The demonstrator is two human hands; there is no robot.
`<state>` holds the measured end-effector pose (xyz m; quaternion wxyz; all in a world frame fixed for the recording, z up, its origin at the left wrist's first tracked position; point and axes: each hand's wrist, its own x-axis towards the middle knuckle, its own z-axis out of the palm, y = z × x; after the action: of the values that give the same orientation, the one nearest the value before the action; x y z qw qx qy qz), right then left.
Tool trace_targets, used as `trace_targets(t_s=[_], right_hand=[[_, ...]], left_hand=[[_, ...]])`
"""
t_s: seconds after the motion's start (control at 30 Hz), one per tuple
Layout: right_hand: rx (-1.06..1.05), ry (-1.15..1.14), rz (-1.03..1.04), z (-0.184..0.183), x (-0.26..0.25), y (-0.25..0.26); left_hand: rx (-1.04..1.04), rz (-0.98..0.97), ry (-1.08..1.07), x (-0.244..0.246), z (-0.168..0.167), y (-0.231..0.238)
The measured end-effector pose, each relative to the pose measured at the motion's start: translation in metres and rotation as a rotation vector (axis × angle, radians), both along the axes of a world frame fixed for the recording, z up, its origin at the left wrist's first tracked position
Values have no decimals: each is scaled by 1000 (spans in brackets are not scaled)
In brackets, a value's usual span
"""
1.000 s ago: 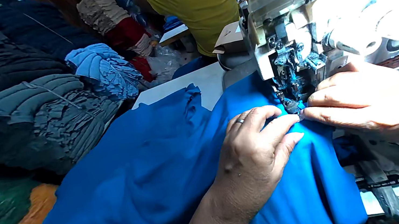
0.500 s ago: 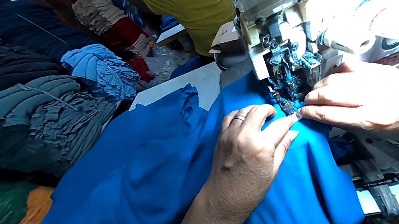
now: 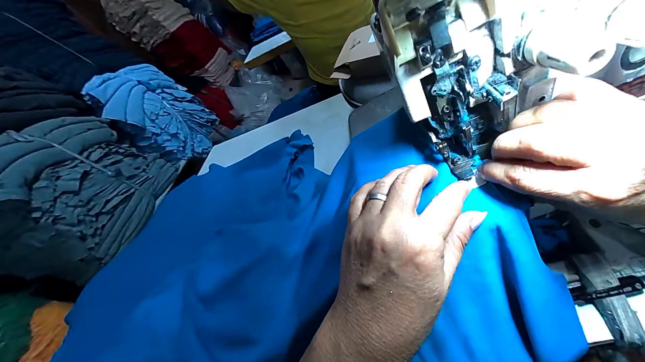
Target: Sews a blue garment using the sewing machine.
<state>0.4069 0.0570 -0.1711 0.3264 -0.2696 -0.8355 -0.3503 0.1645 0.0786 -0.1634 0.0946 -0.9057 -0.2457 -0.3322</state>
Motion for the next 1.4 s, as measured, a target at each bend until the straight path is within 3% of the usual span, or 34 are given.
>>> trace_targets(t_s=[0.4,0.53,0.6,0.73,0.83,0.93,1.4], right_hand=[[-45,61,-89,-3,-3,-10],[-125,300,-214,-13,-20,-41],[-256,558,-238,-24,-36,-60],[-773,1063,-171,-48,-62,-85],[-1155,1287,-48,-44,-71,-96],[-1292,1399,23,-32,-76,-105],[-1323,1615,240,-27,-87,-106]], left_hand=[[32,-5,69,-1,8,1],[36,-12,85,-1,7,0],[23,-13,73,0,5,1],[8,10,62,1,3,-3],[2,25,53,2,2,-5],[-3,42,34,2,0,-7],[-13,121,-29,11,-7,-17]])
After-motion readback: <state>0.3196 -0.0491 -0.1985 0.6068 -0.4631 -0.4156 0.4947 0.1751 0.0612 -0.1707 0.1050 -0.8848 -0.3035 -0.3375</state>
